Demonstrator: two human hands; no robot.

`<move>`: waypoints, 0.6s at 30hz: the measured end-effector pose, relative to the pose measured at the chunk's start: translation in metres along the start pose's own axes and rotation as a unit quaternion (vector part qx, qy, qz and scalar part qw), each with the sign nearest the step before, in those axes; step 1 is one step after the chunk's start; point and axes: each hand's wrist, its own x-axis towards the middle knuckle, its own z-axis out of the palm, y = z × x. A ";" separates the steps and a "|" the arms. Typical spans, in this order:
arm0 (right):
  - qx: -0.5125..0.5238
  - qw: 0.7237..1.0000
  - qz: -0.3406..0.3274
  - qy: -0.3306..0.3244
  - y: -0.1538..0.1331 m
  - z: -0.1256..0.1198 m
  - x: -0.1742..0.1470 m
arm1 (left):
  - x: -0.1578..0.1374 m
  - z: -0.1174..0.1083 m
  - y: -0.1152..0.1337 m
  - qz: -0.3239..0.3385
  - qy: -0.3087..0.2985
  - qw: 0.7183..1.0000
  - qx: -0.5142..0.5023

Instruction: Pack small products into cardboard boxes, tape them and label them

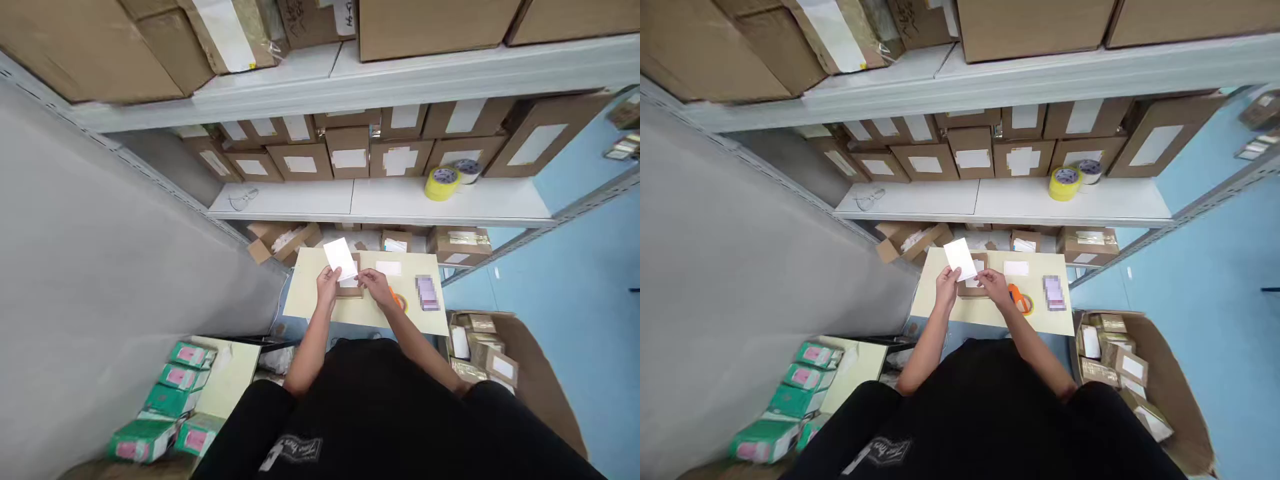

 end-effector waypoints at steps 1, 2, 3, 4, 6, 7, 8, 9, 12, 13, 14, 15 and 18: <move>0.000 1.000 0.001 0.000 0.000 0.000 0.000 | 0.000 0.001 0.000 0.000 -0.002 1.000 0.005; 0.000 1.000 0.001 -0.001 0.000 -0.001 0.001 | -0.001 0.001 0.000 0.000 -0.003 1.000 0.008; 0.000 1.000 0.001 -0.001 0.001 -0.001 0.001 | -0.001 0.002 0.000 0.000 -0.004 1.000 0.011; 0.000 1.000 0.001 -0.002 0.001 -0.002 0.001 | -0.002 0.002 0.000 0.001 -0.004 1.000 0.012; 0.001 1.000 -0.002 -0.003 0.002 -0.002 0.001 | -0.002 0.003 0.001 0.004 -0.003 1.000 0.011; 0.002 1.000 -0.004 -0.003 0.002 -0.003 0.000 | -0.002 0.003 0.001 0.006 -0.002 1.000 0.010; 0.002 1.000 -0.006 -0.002 0.002 -0.003 0.000 | -0.002 0.002 0.002 0.008 -0.002 1.000 0.010; 0.003 1.000 -0.007 -0.001 0.002 -0.003 0.000 | -0.002 0.001 0.002 0.010 -0.003 1.000 0.009; 0.004 1.000 -0.005 0.002 0.001 -0.001 -0.001 | -0.001 -0.002 0.002 0.014 -0.008 1.000 0.013; 0.006 1.000 -0.004 0.003 0.000 -0.001 -0.002 | 0.000 -0.003 0.002 0.015 -0.009 1.000 0.015; 0.007 1.000 -0.003 0.002 0.000 0.000 -0.002 | 0.000 -0.004 0.002 0.015 -0.010 1.000 0.017; 0.007 1.000 -0.003 0.001 0.000 0.001 -0.002 | 0.000 -0.005 0.001 0.014 -0.010 1.000 0.018; 0.004 1.000 -0.002 -0.003 -0.001 0.003 -0.002 | 0.000 -0.006 0.000 0.007 -0.010 1.000 0.025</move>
